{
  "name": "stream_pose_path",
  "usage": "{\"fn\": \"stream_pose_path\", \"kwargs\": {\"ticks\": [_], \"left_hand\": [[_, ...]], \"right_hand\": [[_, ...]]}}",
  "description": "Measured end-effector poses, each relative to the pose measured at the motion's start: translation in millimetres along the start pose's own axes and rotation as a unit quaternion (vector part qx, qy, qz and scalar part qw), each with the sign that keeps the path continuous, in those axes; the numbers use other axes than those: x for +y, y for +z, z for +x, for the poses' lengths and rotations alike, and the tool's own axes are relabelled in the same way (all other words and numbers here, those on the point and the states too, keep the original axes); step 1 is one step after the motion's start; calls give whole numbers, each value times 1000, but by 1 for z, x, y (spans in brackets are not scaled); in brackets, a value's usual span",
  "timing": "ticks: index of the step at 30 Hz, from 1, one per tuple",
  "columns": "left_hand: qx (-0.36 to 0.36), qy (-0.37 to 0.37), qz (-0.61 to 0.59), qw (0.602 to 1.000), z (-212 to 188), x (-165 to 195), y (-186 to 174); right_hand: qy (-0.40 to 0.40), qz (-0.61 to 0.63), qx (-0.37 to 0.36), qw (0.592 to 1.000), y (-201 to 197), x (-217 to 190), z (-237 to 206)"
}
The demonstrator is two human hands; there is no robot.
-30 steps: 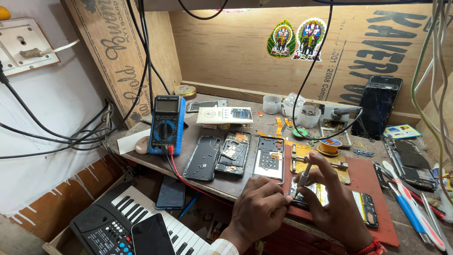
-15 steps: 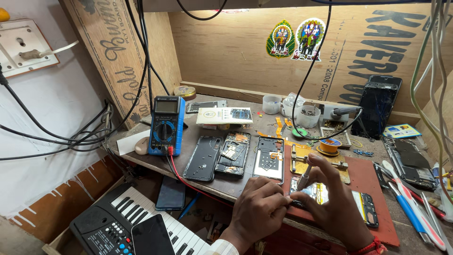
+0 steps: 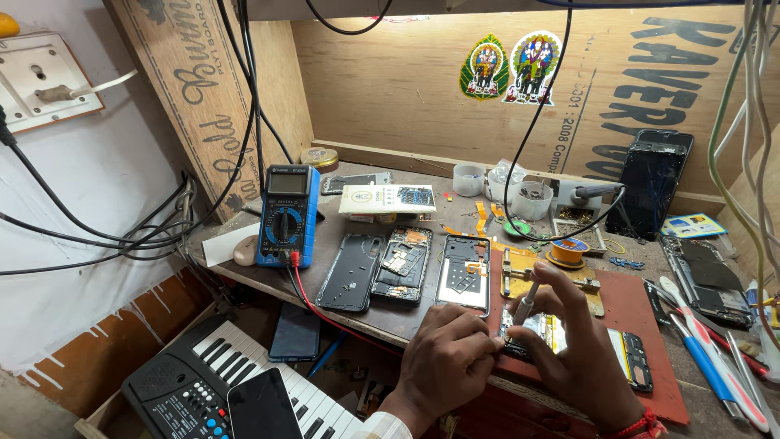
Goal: The person repairs a disassembled smartphone at a cluttered workbench, using a precision screwdriver to work on the phone's internal components while holding the device steady. A multimeter with test leads sits nearby, and other phone parts and tools are spread across the bench.
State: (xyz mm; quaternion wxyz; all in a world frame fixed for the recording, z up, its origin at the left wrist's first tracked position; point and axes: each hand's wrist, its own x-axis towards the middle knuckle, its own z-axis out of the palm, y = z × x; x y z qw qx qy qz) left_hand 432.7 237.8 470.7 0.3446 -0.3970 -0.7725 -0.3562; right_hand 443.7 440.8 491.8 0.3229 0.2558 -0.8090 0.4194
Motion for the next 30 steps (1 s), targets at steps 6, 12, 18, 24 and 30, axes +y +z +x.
{"fn": "stream_pose_path", "kwargs": {"ticks": [6, 12, 18, 24, 30], "left_hand": [[1, 8, 5, 1000, 0, -1, 1], [-4, 1, 0, 1000, -1, -1, 1], [0, 6, 1, 1000, -1, -1, 1], [3, 1, 0, 1000, 0, 0, 0], [2, 7, -2, 1000, 0, -2, 0]], "right_hand": [[-10, 7, 4, 1000, 0, 0, 1], [20, 30, 24, 999, 2, 6, -1], [70, -13, 30, 997, 2, 2, 2], [-27, -16, 10, 999, -1, -5, 2], [33, -5, 29, 999, 1, -2, 1]]}}
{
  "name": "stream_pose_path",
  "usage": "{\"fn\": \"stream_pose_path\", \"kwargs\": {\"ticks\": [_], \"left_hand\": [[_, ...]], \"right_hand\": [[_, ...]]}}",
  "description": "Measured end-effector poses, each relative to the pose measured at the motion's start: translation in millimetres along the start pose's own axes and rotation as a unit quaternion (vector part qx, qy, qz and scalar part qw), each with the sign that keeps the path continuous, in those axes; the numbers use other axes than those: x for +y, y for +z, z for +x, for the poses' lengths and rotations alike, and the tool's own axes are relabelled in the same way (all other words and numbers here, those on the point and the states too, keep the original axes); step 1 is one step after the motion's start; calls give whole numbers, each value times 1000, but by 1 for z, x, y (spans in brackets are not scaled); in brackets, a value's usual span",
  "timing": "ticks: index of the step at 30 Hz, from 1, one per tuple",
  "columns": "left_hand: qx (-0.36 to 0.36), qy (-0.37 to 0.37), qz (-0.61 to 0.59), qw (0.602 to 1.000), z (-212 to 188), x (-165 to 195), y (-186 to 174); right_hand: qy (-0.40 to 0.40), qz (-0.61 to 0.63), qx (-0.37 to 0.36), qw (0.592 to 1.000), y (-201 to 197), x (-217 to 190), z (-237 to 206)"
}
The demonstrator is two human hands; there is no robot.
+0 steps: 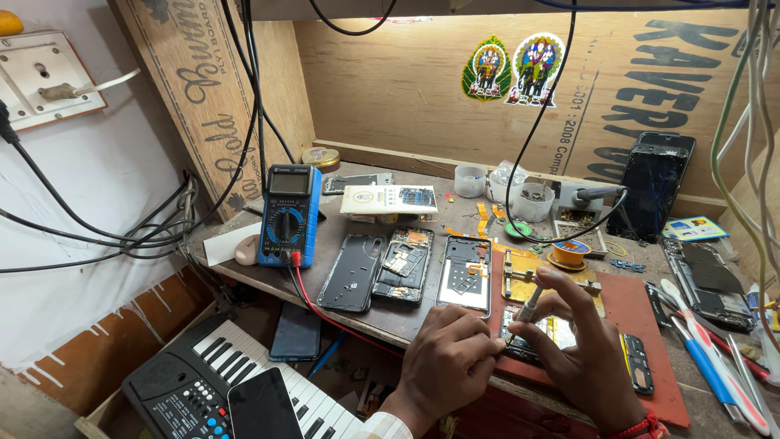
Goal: The person repairs a disassembled smartphone at a cluttered workbench, using a precision screwdriver to work on the phone's internal components while holding the device steady. A multimeter with test leads sits nearby, and other phone parts and tools are spread across the bench.
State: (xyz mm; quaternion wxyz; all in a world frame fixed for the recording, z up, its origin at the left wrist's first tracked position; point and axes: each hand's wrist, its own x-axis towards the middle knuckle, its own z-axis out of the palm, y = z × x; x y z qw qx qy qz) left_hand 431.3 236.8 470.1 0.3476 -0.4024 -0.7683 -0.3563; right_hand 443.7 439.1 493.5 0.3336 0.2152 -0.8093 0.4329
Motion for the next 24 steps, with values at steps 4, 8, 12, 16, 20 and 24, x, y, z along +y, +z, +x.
{"fn": "stream_pose_path", "kwargs": {"ticks": [4, 8, 12, 16, 20, 24], "left_hand": [[-2, 2, 1, 1000, 0, 0, 0], [-2, -5, -5, 1000, 0, 1, -1], [-3, -1, -2, 1000, 0, 1, -1], [-1, 0, -1, 1000, -1, 0, -1], [9, 16, 5, 1000, -1, 0, -1], [-4, -4, -4, 1000, -2, 0, 0]], "right_hand": [[-15, -11, 19, 1000, 0, 1, 1], [-22, -19, 30, 999, 0, -3, 2], [-3, -22, 29, 999, -1, -7, 3], [-7, -25, 26, 999, -1, -8, 3], [-52, -28, 32, 998, 2, -5, 1], [-44, -25, 38, 998, 2, -1, -2]]}}
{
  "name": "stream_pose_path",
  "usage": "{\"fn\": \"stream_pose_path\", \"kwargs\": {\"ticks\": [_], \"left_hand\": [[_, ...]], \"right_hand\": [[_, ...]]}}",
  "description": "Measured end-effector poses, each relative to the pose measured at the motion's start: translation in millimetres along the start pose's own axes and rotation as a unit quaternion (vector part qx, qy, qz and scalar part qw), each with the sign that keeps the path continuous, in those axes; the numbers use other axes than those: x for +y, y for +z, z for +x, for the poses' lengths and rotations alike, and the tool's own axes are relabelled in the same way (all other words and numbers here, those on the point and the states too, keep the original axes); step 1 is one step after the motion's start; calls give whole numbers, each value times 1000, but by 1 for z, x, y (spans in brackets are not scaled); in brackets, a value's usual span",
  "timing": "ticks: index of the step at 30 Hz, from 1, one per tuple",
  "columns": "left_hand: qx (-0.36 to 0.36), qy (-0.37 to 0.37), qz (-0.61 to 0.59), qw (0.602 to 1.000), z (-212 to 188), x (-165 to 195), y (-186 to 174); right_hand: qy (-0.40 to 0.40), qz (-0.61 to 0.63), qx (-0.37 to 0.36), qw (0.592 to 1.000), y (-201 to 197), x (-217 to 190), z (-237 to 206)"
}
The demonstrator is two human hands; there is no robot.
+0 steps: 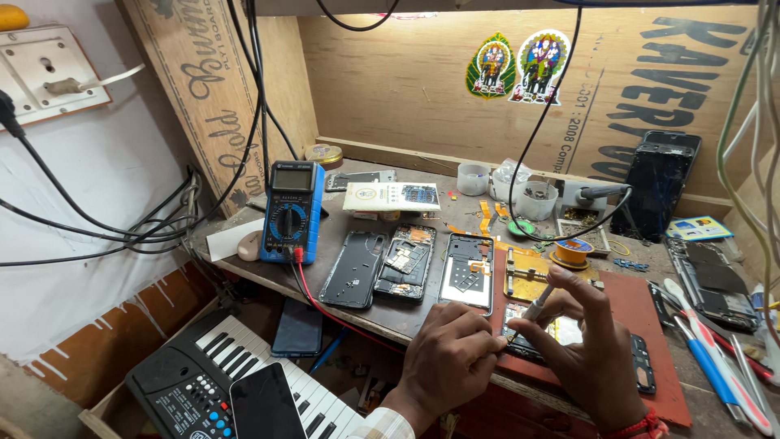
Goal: The person repairs a disassembled smartphone at a cluttered workbench, using a precision screwdriver to work on the phone's internal components while holding the device steady. A multimeter with test leads sits nearby, and other phone parts and tools are spread across the bench.
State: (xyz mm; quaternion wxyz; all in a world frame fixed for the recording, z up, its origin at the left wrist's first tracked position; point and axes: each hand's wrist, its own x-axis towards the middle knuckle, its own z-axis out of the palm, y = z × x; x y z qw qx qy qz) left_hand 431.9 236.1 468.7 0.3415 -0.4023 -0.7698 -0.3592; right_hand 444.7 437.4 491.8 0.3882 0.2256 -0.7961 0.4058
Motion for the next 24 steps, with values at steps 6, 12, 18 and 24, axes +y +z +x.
{"fn": "stream_pose_path", "kwargs": {"ticks": [6, 12, 18, 24], "left_hand": [[6, 7, 7, 1000, 1, 0, -1], [-6, 3, -3, 1000, 3, 4, -4], [7, 25, 34, 999, 5, -2, -17], [40, -154, 201, 967, 34, -43, -115]], "right_hand": [[13, -24, 6, 1000, 0, 0, 0], [35, 20, 84, 996, -3, -5, -3], [49, 35, 80, 995, -5, -7, -3], [48, 36, 65, 996, -7, -7, -2]]}}
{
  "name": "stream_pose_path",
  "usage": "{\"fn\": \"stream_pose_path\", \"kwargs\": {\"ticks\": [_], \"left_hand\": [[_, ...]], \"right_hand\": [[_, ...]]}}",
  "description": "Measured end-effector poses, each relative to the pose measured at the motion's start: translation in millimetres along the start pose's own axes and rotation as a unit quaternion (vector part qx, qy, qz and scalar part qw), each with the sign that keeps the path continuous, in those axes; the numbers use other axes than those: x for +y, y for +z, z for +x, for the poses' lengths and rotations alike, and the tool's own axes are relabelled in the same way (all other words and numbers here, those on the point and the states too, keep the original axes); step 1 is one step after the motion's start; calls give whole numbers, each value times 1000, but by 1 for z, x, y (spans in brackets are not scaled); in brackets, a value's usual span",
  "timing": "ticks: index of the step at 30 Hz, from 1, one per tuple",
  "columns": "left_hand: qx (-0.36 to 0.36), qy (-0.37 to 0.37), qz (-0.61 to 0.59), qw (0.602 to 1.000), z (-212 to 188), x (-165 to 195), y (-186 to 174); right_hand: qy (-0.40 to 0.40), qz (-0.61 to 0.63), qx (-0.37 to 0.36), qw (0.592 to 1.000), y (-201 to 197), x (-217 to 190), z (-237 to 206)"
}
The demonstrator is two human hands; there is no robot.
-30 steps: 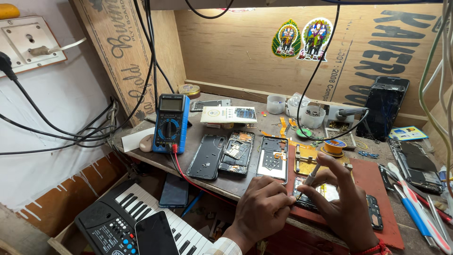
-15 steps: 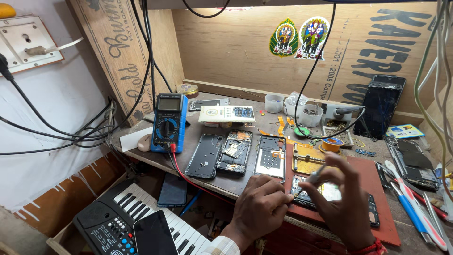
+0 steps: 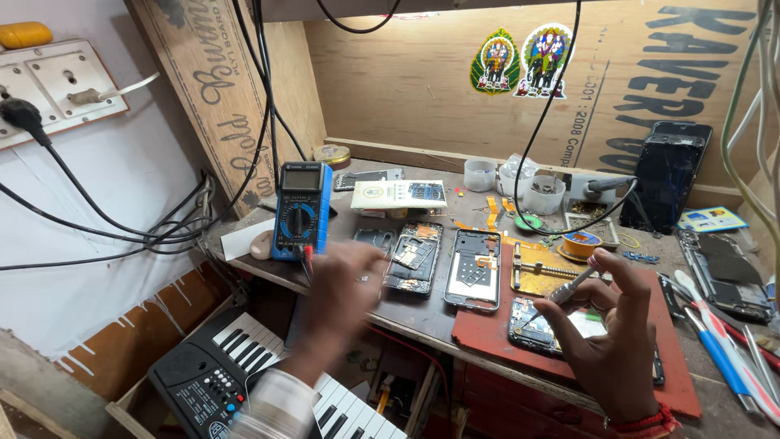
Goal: The person repairs a disassembled smartphone at a cluttered workbench, using a precision screwdriver to work on the phone's internal components while holding the device steady. A multimeter with test leads sits nearby, and other phone parts and tools are spread across the bench.
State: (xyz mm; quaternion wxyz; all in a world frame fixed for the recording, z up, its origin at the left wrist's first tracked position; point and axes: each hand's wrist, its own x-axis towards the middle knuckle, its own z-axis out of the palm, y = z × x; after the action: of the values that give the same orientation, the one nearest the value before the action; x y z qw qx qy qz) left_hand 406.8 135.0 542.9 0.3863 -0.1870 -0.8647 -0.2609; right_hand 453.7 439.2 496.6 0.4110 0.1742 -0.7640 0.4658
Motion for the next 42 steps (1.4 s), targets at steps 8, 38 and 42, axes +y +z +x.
{"fn": "stream_pose_path", "kwargs": {"ticks": [8, 38, 42], "left_hand": [[-347, -173, 200, 900, 16, -32, -34], [-193, -6, 187, 963, 1, -42, -15], [-146, 73, 54, 985, -4, -11, 9]], "right_hand": [[2, -22, 3, 1000, 0, -1, -2], [-6, -34, 74, 997, -2, -2, -1], [-7, -36, 108, 993, -3, -2, 0]]}}
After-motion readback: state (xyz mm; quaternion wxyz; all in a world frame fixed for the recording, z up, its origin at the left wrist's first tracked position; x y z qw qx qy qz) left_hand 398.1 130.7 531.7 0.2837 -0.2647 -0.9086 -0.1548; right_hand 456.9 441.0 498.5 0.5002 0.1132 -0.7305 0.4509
